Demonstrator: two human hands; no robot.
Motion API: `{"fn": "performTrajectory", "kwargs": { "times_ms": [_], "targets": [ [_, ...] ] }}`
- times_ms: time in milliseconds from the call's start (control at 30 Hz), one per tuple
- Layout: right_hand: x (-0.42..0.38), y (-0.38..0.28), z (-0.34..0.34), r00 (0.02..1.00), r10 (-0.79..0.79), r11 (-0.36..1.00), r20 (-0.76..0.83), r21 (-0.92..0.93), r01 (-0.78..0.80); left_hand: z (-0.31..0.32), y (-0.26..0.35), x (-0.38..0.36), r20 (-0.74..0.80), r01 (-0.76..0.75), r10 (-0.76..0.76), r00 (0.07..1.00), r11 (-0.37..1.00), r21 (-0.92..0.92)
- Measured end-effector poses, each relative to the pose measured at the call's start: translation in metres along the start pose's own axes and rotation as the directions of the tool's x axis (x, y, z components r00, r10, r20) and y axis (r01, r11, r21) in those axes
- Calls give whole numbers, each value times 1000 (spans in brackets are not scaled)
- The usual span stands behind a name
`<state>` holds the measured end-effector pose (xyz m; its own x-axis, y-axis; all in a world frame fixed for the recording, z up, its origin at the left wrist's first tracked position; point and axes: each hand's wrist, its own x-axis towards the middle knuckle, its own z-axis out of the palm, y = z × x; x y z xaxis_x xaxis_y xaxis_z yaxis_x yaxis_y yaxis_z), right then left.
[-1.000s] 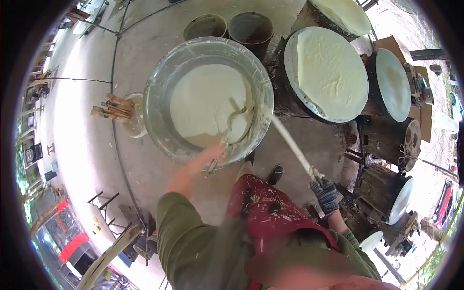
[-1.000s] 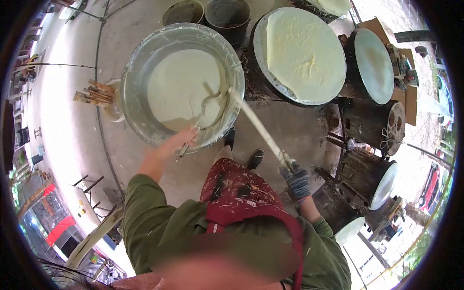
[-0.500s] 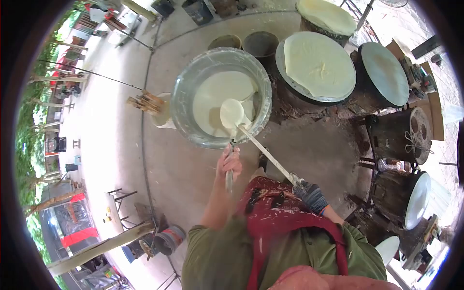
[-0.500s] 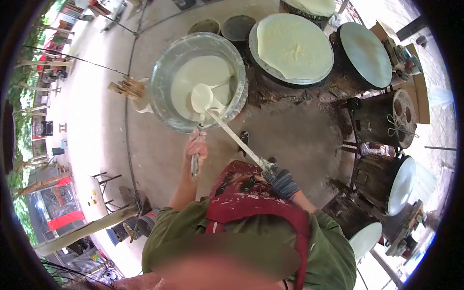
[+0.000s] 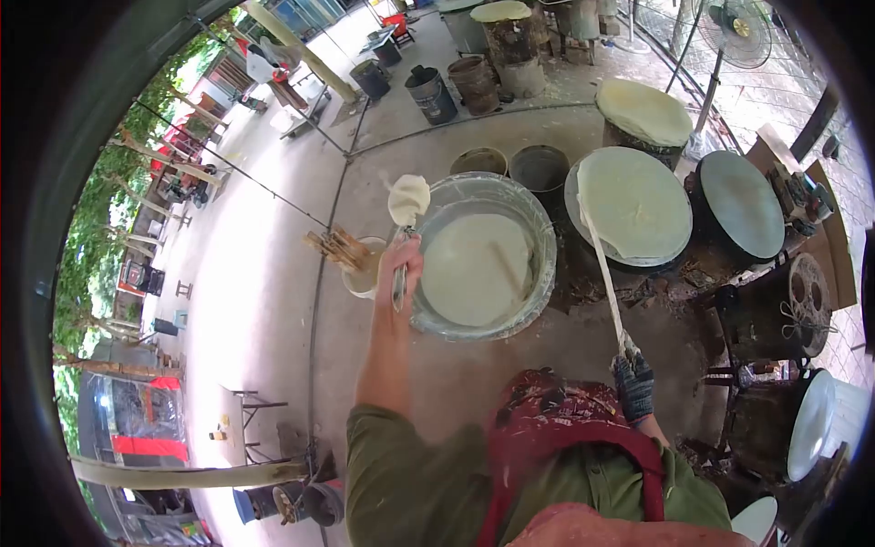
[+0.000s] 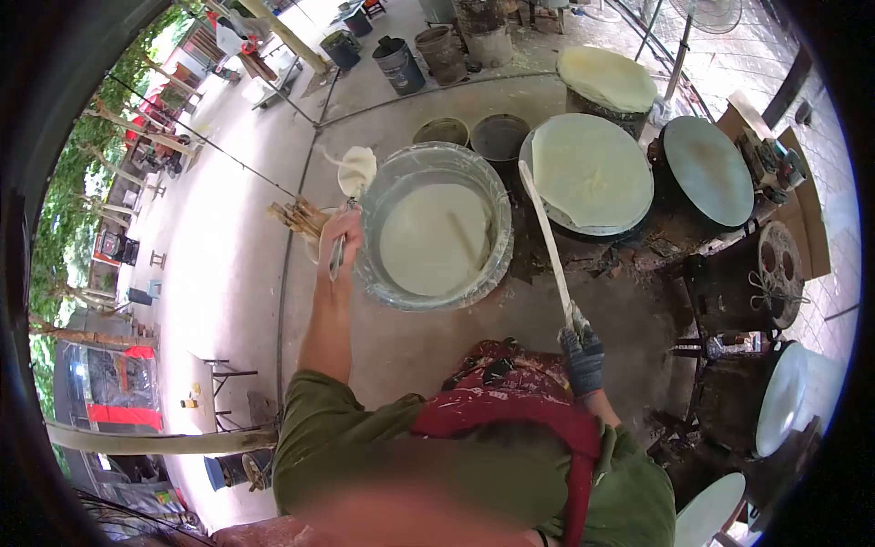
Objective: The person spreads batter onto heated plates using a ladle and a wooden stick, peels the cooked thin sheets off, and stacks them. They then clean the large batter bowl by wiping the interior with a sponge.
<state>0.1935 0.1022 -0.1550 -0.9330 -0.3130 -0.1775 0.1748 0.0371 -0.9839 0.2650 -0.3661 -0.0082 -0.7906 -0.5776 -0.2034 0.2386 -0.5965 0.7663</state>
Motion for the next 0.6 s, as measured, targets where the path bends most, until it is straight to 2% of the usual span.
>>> {"fn": "performTrajectory", "kwargs": {
  "times_ms": [33, 67, 133, 233, 333, 433, 467, 500, 533, 600],
  "targets": [
    [7, -1, -1, 1000, 18, 1000, 10, -1, -18, -5, -2, 14, -3, 32, -33, 999, 998, -55],
    [8, -5, -4, 998, 57, 998, 21, -41, -56, -10, -5, 20, -34, 22, -23, 999, 999, -32],
    [11, -35, -4, 992, 124, 987, 38, -105, -120, 22, 6, 12, -80, -6, 8, 997, 1000, 28],
    [24, -26, -13, 995, 95, 995, -9, -5, -95, 22, 12, 22, 276, -8, 7, 961, 1000, 4],
    [45, -21, -26, 994, 68, 998, -90, 11, -68, 61, -8, 51, 80, 202, -186, 979, 938, -282],
    [74, -14, -60, 993, 99, 994, -58, 62, -95, 131, -40, 98, -40, 276, -318, 947, 873, -402],
    [82, -14, -77, 994, 83, 994, -65, 81, -78, 147, -62, 101, 1, 233, -234, 972, 967, -107],
    [94, -17, -93, 996, 58, 993, -75, 104, -50, 164, -86, 101, 79, 136, -154, 985, 971, 195],
    [107, -18, -111, 996, 31, 991, -87, 130, -20, 186, -110, 105, 182, -4, -92, 979, 884, 468],
    [131, 5, -164, 990, -9, 1000, -139, 10, 10, 249, -154, 113, 180, -5, -122, 976, 815, 579]
  ]
}}
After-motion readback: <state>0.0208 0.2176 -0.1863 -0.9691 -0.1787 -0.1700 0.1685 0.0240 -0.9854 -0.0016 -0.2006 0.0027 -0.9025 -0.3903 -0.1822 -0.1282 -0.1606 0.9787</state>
